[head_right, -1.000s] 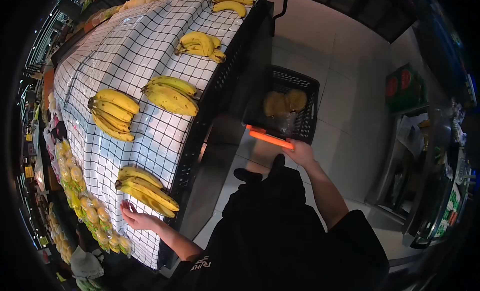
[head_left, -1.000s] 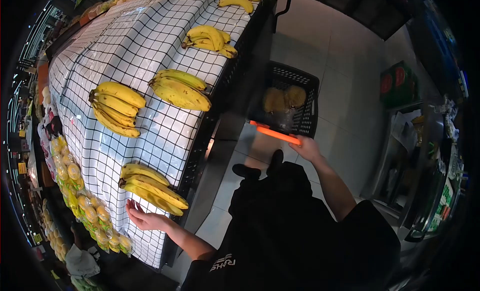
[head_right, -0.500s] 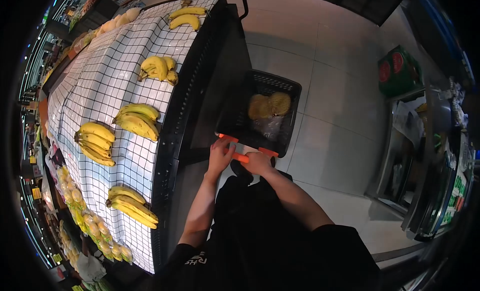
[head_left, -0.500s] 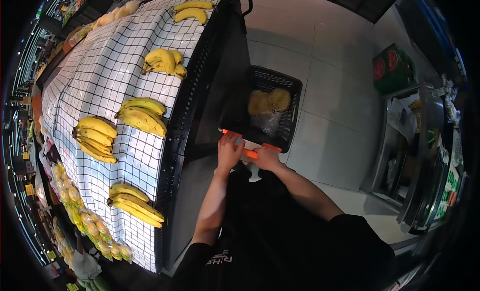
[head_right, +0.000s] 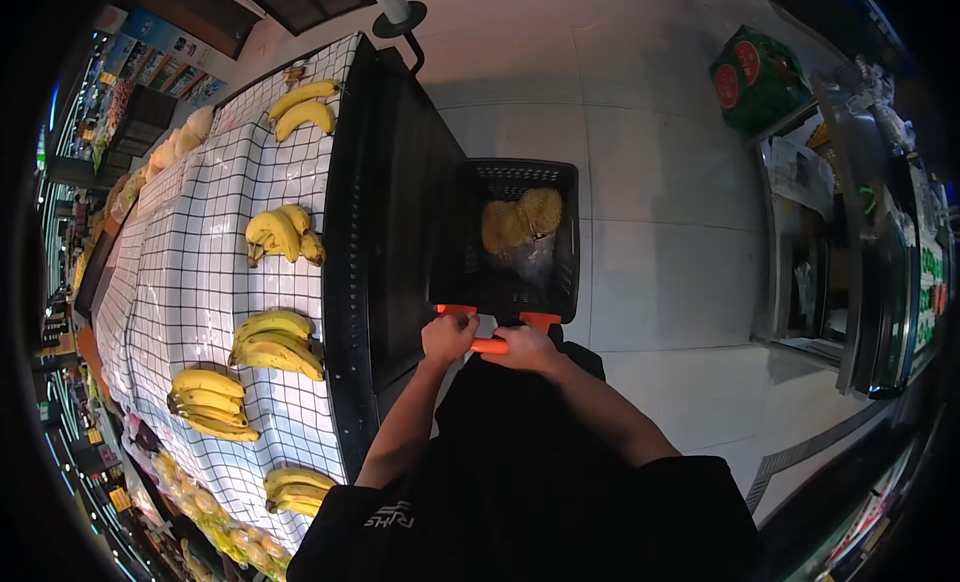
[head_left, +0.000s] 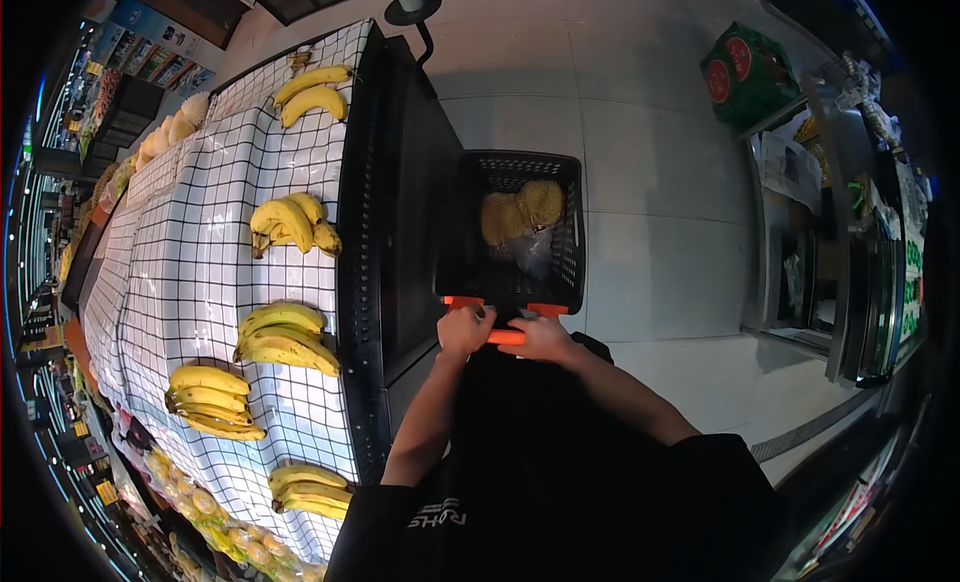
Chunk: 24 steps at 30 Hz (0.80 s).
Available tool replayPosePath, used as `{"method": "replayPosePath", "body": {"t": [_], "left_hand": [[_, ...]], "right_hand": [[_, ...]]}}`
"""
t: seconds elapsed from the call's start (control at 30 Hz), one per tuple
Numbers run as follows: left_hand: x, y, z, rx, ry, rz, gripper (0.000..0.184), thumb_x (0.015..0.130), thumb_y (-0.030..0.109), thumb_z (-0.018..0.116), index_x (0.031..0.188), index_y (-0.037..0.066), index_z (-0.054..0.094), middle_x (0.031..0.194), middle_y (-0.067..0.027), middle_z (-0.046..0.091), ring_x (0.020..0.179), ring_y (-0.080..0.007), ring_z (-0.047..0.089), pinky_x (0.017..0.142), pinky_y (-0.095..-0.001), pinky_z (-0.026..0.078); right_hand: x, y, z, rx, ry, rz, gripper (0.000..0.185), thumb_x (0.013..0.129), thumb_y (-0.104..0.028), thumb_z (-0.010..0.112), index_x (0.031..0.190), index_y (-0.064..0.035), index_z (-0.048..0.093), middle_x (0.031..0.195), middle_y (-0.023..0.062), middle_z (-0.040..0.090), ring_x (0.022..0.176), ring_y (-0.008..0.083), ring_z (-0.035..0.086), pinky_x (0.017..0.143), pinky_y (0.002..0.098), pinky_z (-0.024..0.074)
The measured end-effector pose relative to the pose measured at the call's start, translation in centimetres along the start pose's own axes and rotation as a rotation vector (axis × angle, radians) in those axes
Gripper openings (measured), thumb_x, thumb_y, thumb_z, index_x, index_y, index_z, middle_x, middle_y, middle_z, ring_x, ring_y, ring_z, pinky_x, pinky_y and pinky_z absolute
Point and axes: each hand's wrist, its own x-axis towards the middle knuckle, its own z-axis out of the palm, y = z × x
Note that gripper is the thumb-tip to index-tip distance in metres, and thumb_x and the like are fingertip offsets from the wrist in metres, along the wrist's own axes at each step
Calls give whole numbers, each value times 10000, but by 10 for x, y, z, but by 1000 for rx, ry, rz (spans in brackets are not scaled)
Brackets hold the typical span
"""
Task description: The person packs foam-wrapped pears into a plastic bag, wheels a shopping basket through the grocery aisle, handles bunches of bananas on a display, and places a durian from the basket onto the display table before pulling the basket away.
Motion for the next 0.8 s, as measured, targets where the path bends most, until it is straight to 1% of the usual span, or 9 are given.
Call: {"method": "replayPosePath", "body": {"t": [0.1, 0.17, 0.23, 0.3, 0.37, 0.5, 0.6, 0.67, 0.8], "left_hand": [[19, 1, -5, 15, -44, 10, 407, 864, 489, 565, 878, 131, 759, 735, -138, 706, 784, -339, 702, 749, -439, 552], [35, 3, -9, 46, -118, 67, 455, 895, 508, 515, 875, 114, 742, 794, -147, 719, 812, -339, 703, 763, -450, 542], [49, 5, -14, 29, -107, 85, 465, 909, 494, 492, 864, 105, 743, 790, -163, 714, 809, -350, 700, 766, -459, 542], [64, 6, -22, 17, -100, 149, 432, 896, 475, 523, 836, 109, 745, 781, -163, 707, 775, -345, 698, 739, -460, 549], [78, 10, -29, 24, -104, 153, 454, 905, 479, 501, 833, 101, 742, 780, -168, 706, 781, -347, 696, 747, -458, 546], [106, 15, -40, 47, -155, 222, 507, 931, 483, 440, 834, 85, 737, 784, -177, 704, 804, -352, 693, 787, -449, 538], [128, 22, -45, 100, -217, 233, 508, 934, 491, 435, 896, 90, 746, 856, -176, 717, 864, -345, 694, 823, -440, 533], [140, 28, -48, 117, -247, 253, 504, 932, 495, 440, 916, 95, 747, 878, -175, 719, 878, -343, 695, 834, -437, 532], [162, 37, -54, 102, -215, 245, 477, 912, 503, 481, 964, 107, 740, 909, -171, 722, 894, -342, 695, 846, -438, 533]], "right_hand": [[11, 1, -7, -11, 111, 1, 458, 858, -550, 604, 999, -125, 702, 843, 145, 711, 811, 354, 692, 743, 481, 547], [23, 3, -9, -43, 150, 24, 453, 879, -545, 577, 958, -120, 713, 834, 152, 710, 796, 358, 691, 732, 483, 547], [38, -2, -10, 0, 149, 236, 448, 929, -500, 514, 893, -103, 720, 788, 171, 699, 770, 368, 690, 711, 482, 546], [50, -11, -7, -54, 206, 253, 439, 961, -447, 468, 901, -89, 715, 759, 184, 689, 762, 378, 686, 695, 489, 545], [66, -16, -9, -94, 325, 413, 444, 965, -440, 451, 894, -87, 712, 767, 194, 689, 772, 388, 684, 703, 502, 541], [92, -24, -32, 9, 382, 531, 457, 957, -457, 456, 895, -84, 713, 851, 215, 698, 818, 396, 681, 745, 512, 535], [104, -20, -46, 27, 360, 626, 475, 940, -489, 467, 908, -89, 719, 847, 208, 699, 853, 387, 681, 768, 501, 535], [110, -17, -54, -20, 388, 575, 440, 922, -459, 526, 956, -67, 721, 876, 199, 705, 858, 388, 681, 762, 476, 543], [126, -3, -61, -9, 403, 610, 406, 879, -440, 560, 975, -81, 723, 889, 190, 709, 876, 373, 682, 779, 458, 545]]}}
